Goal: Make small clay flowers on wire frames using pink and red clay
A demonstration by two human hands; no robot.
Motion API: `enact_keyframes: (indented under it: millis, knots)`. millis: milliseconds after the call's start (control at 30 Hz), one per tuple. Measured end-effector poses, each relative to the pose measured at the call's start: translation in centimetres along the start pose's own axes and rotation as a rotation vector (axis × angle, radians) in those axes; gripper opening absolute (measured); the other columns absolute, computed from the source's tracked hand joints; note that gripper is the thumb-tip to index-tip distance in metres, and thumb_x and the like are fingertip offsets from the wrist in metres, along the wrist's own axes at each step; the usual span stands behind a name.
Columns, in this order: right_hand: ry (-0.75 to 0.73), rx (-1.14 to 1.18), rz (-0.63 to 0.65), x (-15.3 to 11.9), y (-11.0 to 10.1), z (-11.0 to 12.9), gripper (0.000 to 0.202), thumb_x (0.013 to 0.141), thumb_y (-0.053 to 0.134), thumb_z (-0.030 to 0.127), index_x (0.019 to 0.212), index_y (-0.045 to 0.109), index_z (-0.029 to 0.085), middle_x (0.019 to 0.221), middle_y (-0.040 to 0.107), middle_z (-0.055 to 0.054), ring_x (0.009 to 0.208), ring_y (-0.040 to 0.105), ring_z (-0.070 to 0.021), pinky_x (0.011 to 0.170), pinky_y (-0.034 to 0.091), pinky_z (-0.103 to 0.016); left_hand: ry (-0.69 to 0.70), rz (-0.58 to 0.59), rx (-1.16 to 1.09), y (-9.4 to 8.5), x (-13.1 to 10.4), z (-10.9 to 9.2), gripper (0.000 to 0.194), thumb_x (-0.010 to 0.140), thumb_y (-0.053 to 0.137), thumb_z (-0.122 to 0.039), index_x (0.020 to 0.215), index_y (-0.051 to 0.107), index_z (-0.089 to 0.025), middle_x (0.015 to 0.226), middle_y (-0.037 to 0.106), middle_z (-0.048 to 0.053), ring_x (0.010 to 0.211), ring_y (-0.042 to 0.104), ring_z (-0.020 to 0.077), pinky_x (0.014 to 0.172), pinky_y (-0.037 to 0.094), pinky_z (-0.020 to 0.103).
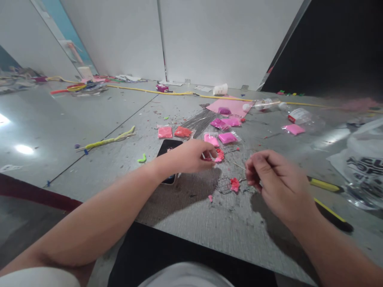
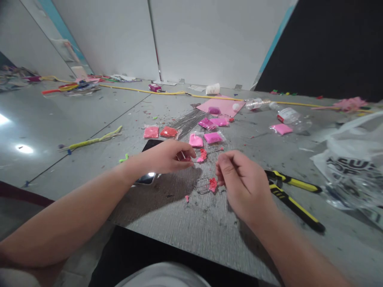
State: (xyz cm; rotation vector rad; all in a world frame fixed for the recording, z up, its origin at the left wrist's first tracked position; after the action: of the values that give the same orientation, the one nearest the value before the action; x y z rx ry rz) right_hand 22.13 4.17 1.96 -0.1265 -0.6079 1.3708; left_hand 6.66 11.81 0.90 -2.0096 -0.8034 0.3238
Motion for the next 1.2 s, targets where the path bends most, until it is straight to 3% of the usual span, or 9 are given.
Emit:
enact_keyframes:
  millis: [100,267,333,433,567,700,900,1067,1200]
  knots:
    - [0.032,0.024,-0.021,0.1,-0.1,-0.4,0.032,0.1,0.059,0.055,0.094,0.07,0.026,0.077,0.07,-0.002,0.06,0.064,-0.0148,0.047,0.045,-0.027,0.013,-0.056,0.199,0.0,0.0,0.0,0.012,0.086,0.065,-0.016,0.093,0.074,-0.014,0.088,0.07,0.009,0.087,0.067,0.0242,0.082,0.051,0.038]
    - [0.068,0.02,-0.062,0.0,-0.4,-0.1,0.028,0.087,0.077,0.051,0.099,0.074,0.025,0.076,0.074,-0.001,0.047,0.056,-0.0109,0.041,0.041,-0.025,0.114,-0.094,0.34,1.4,0.0,-2.5,0.021,0.093,0.06,-0.024,0.103,0.075,-0.014,0.102,0.069,0.013,0.103,0.063,0.0306,0.096,0.047,0.046]
    - [0.071,0.041,-0.07,-0.1,-0.6,0.2,0.029,0.084,0.081,0.051,0.092,0.073,0.025,0.071,0.073,0.0,0.047,0.056,-0.0109,0.041,0.043,-0.025,0.173,-0.032,0.37,3.1,0.0,-3.9,0.025,0.097,0.058,-0.029,0.109,0.074,-0.015,0.1,0.069,0.012,0.101,0.064,0.0289,0.094,0.049,0.043]
    - [0.056,0.078,-0.059,-0.2,-0.7,0.5,0.03,0.086,0.079,0.054,0.085,0.072,0.025,0.065,0.071,0.001,0.046,0.056,-0.0108,0.042,0.043,-0.025,0.128,0.035,0.396,5.1,0.1,-4.3,0.028,0.1,0.056,-0.032,0.113,0.072,-0.013,0.102,0.069,0.014,0.102,0.065,0.0312,0.087,0.052,0.042]
    - [0.002,0.047,-0.091,-0.2,-1.1,1.1,0.03,0.096,0.066,0.055,0.093,0.075,0.026,0.076,0.075,-0.001,0.051,0.061,-0.011,0.045,0.047,-0.026,0.037,0.028,0.339,6.0,0.3,-3.6,0.023,0.1,0.052,-0.023,0.104,0.071,-0.012,0.099,0.07,0.013,0.094,0.068,0.0286,0.076,0.052,0.037]
    - [-0.048,0.056,-0.248,-0.7,-2.3,1.9,0.024,0.095,0.071,0.05,0.104,0.077,0.029,0.086,0.077,-0.002,0.06,0.064,-0.0141,0.05,0.05,-0.03,-0.021,0.015,0.25,5.8,0.4,-2.9,0.019,0.091,0.051,-0.009,0.086,0.069,-0.013,0.082,0.068,0.01,0.085,0.066,0.0259,0.073,0.048,0.035]
    - [-0.118,0.153,-0.524,-2.0,-4.6,3.8,0.018,0.087,0.082,0.038,0.102,0.075,0.032,0.094,0.077,-0.003,0.085,0.073,-0.0233,0.058,0.054,-0.037,-0.053,-0.061,-0.003,3.9,0.2,-1.9,0.016,0.088,0.053,-0.01,0.077,0.062,-0.016,0.067,0.054,0.001,0.068,0.052,0.0169,0.064,0.038,0.031]
    - [-0.199,0.151,-0.665,-2.4,-6.3,4.8,0.012,0.089,0.079,0.038,0.087,0.074,0.027,0.084,0.074,-0.004,0.067,0.067,-0.0214,0.052,0.047,-0.038,-0.137,-0.171,-0.307,1.9,0.1,-0.4,0.023,0.096,0.048,-0.024,0.084,0.066,-0.017,0.067,0.052,-0.001,0.06,0.048,0.0121,0.059,0.041,0.027]
    - [-0.08,0.031,-0.649,-1.8,-6.7,3.1,0.02,0.089,0.077,0.045,0.096,0.076,0.027,0.079,0.069,-0.002,0.061,0.06,-0.0176,0.057,0.045,-0.036,-0.21,-0.335,-0.622,0.6,-0.1,0.3,0.025,0.099,0.047,-0.03,0.099,0.068,-0.015,0.081,0.056,0.002,0.072,0.056,0.0116,0.069,0.053,0.026]
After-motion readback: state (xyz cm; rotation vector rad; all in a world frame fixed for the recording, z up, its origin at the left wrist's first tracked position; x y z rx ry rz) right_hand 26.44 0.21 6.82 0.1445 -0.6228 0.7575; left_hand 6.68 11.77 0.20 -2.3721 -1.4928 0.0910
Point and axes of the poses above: each hand's wrist, its own x-axis towards the middle knuckle, its own y-axis out of the palm, z = x × y, the point moved 10 cm from there along x, towards the middle knuckle
